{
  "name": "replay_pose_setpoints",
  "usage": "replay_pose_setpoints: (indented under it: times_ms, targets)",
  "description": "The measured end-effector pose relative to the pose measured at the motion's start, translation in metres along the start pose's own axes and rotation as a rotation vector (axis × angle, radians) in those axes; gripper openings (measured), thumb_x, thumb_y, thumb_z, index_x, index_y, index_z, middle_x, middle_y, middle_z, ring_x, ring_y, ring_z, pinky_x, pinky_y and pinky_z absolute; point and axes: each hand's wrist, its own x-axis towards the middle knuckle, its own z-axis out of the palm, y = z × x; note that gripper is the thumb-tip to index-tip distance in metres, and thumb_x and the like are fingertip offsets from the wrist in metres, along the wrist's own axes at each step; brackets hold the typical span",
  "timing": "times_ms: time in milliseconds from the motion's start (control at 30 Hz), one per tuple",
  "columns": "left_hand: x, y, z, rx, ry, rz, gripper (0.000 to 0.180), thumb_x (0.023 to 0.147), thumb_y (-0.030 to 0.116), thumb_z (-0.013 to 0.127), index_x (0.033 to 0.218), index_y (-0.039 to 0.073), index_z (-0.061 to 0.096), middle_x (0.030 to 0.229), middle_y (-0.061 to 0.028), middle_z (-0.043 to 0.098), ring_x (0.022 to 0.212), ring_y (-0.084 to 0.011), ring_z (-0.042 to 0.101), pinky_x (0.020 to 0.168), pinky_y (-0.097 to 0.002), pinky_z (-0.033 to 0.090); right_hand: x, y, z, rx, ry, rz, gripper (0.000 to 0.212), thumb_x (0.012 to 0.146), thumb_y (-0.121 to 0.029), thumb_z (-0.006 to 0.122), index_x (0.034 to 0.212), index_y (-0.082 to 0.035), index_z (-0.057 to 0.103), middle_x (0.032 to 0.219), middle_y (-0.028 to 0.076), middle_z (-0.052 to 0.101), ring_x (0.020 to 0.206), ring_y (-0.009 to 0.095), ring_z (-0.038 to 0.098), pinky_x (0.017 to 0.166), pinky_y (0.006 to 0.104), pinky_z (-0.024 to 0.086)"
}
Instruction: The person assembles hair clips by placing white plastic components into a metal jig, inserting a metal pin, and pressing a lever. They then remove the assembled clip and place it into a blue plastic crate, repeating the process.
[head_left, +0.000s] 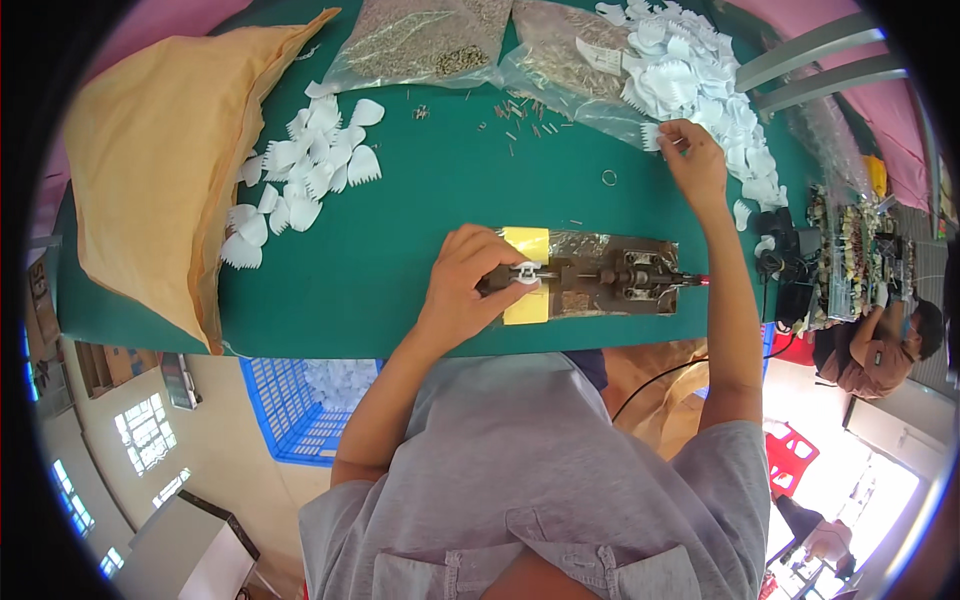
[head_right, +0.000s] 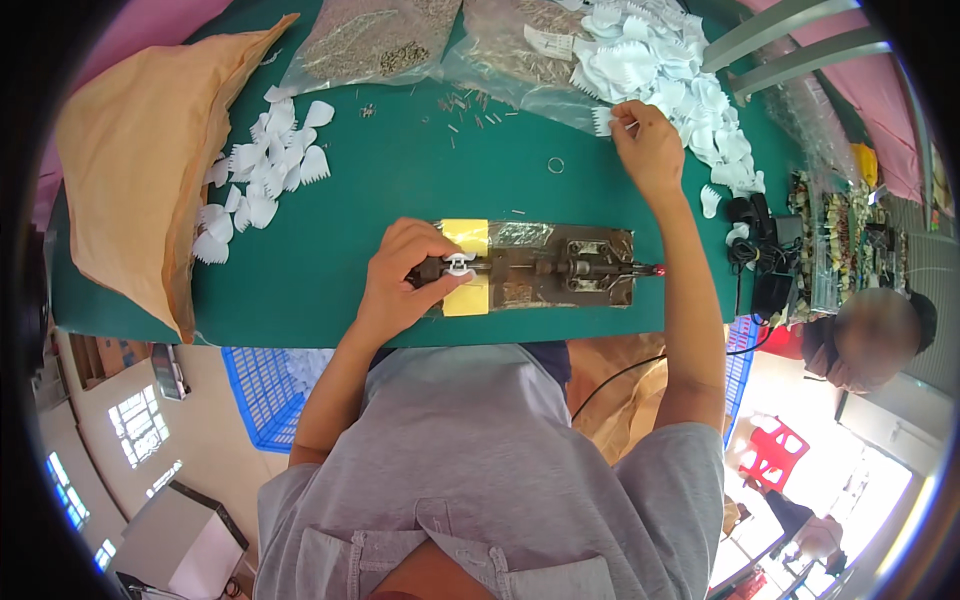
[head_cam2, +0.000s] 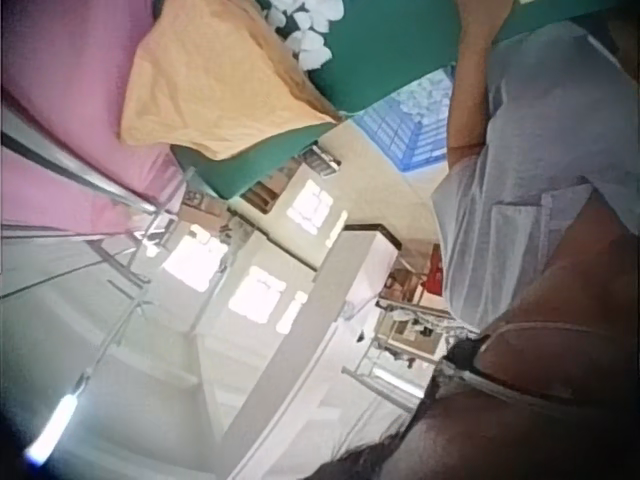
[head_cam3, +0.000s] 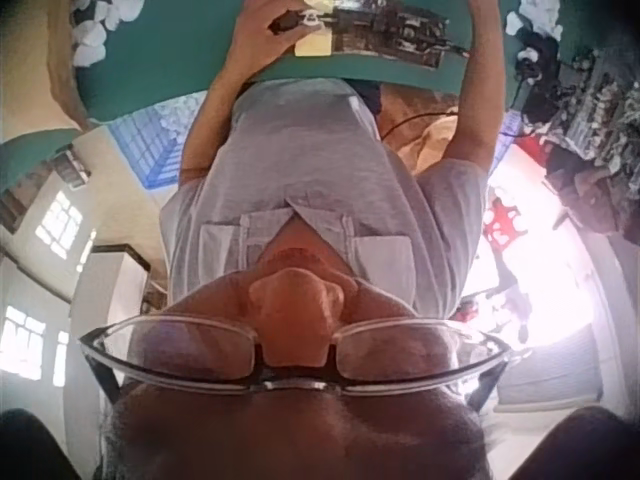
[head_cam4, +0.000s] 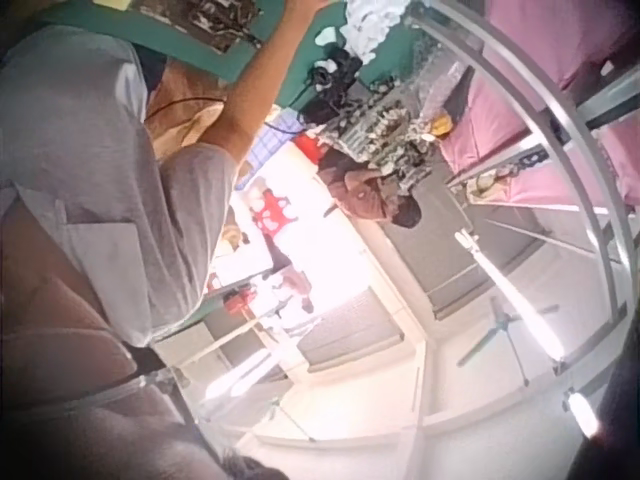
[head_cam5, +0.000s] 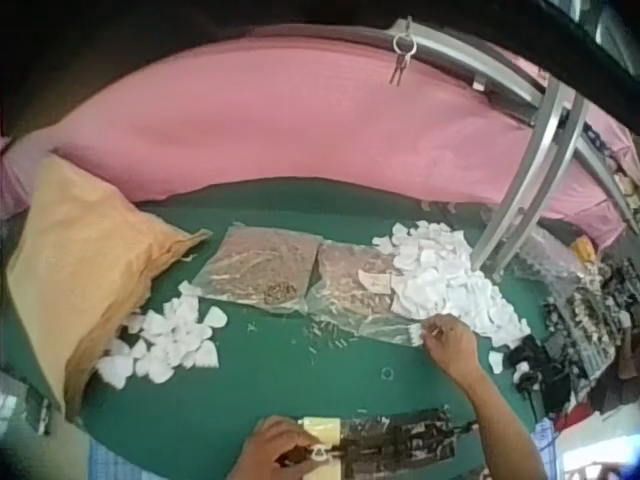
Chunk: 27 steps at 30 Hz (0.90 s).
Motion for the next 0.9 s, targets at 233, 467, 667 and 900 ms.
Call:
replay_pose_setpoints:
  times_ms: [233,467,667,900]
  targets:
    - [-0.003,0.000,-0.001,0.004,-0.020,-0.025,0.026,0.077,0.009,0.090,0.096,0.007,0.073,0.096,-0.0052,0.069,0.101,-0.0244,0.062,0.093,-0.0377,0.047,-0.006,-0.001,0.010,-0.052,-0.024,-0.051,0.030,0.091,-0.023,0.079,0.117,-0.010,0.075,0.096,0.009,0.071,0.075,0.021,0.070,0.073,0.0368,0.057]
    - [-0.002,0.000,0.000,-0.023,-0.018,-0.013,0.027,0.076,0.006,0.090,0.097,0.007,0.073,0.097,-0.0061,0.068,0.101,-0.0245,0.063,0.092,-0.0376,0.048,-0.009,0.013,0.006,0.070,-0.015,-0.103,0.028,0.090,-0.017,0.079,0.116,-0.008,0.074,0.096,0.009,0.069,0.079,0.022,0.070,0.073,0.0364,0.057]
    - [-0.005,-0.001,-0.001,-0.020,-0.003,-0.007,0.027,0.077,0.005,0.089,0.098,0.006,0.073,0.098,-0.0065,0.070,0.100,-0.0240,0.064,0.091,-0.0363,0.049,-0.050,-0.046,-0.032,0.031,-0.065,-0.058,0.024,0.095,-0.018,0.074,0.115,-0.007,0.075,0.098,0.011,0.072,0.082,0.022,0.071,0.074,0.0349,0.057]
    - [-0.003,0.001,0.005,-0.162,-0.030,-0.102,0.024,0.079,0.011,0.088,0.096,0.006,0.071,0.094,-0.0048,0.069,0.089,-0.0218,0.063,0.079,-0.0345,0.048,-0.165,0.032,-0.066,0.346,-0.095,0.295,0.032,0.110,-0.023,0.058,0.097,0.003,0.072,0.085,0.006,0.073,0.083,0.011,0.067,0.078,0.0263,0.052]
